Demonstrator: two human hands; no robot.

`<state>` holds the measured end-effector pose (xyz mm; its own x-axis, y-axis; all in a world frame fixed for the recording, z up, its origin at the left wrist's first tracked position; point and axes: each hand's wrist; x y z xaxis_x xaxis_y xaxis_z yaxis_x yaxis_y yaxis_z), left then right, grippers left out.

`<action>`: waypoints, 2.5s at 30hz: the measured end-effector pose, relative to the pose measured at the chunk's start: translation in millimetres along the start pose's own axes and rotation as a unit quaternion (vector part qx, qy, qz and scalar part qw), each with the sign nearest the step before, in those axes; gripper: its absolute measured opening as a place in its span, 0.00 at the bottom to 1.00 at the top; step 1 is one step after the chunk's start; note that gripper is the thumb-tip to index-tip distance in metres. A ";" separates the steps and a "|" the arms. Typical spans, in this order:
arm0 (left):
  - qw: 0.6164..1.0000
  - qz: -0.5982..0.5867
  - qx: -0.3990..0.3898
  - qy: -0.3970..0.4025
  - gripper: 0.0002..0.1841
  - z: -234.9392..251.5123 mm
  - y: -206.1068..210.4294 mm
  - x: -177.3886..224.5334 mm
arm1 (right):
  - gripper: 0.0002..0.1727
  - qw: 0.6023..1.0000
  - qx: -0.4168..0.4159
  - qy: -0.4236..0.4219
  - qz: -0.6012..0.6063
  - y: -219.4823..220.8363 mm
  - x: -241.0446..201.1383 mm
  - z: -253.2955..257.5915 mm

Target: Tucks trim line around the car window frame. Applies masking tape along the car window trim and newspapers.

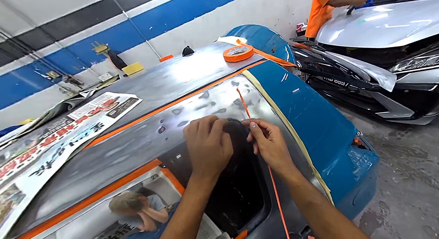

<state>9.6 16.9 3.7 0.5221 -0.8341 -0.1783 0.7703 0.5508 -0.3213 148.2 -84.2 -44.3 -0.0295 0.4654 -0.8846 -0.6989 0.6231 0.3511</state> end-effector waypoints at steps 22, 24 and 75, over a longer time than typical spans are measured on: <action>0.989 0.148 0.019 -0.014 0.14 6.0 26.9 21.7 | 0.16 0.995 0.007 -0.049 -0.087 10.8 -6.0 -3.5; 0.989 0.141 0.033 -0.014 0.14 4.7 28.7 20.9 | 0.17 0.991 0.008 -0.067 -0.120 12.7 -8.2 -2.8; 0.849 0.108 0.171 -0.487 0.14 -32.6 -73.5 3.2 | 0.14 0.994 -0.024 -0.096 -0.055 5.7 4.9 17.2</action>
<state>-57.3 -27.3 -3.6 0.5912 -0.3834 0.7096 0.5925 0.8034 -0.0596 156.4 -67.6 -41.4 0.1818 0.5107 -0.8403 -0.7243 0.6475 0.2368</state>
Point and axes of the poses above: each hand's wrist, its own z-axis towards the middle knuckle, its own y-axis out of the palm, x = y × z, and after that the axes turned 14 degrees about x, right-handed
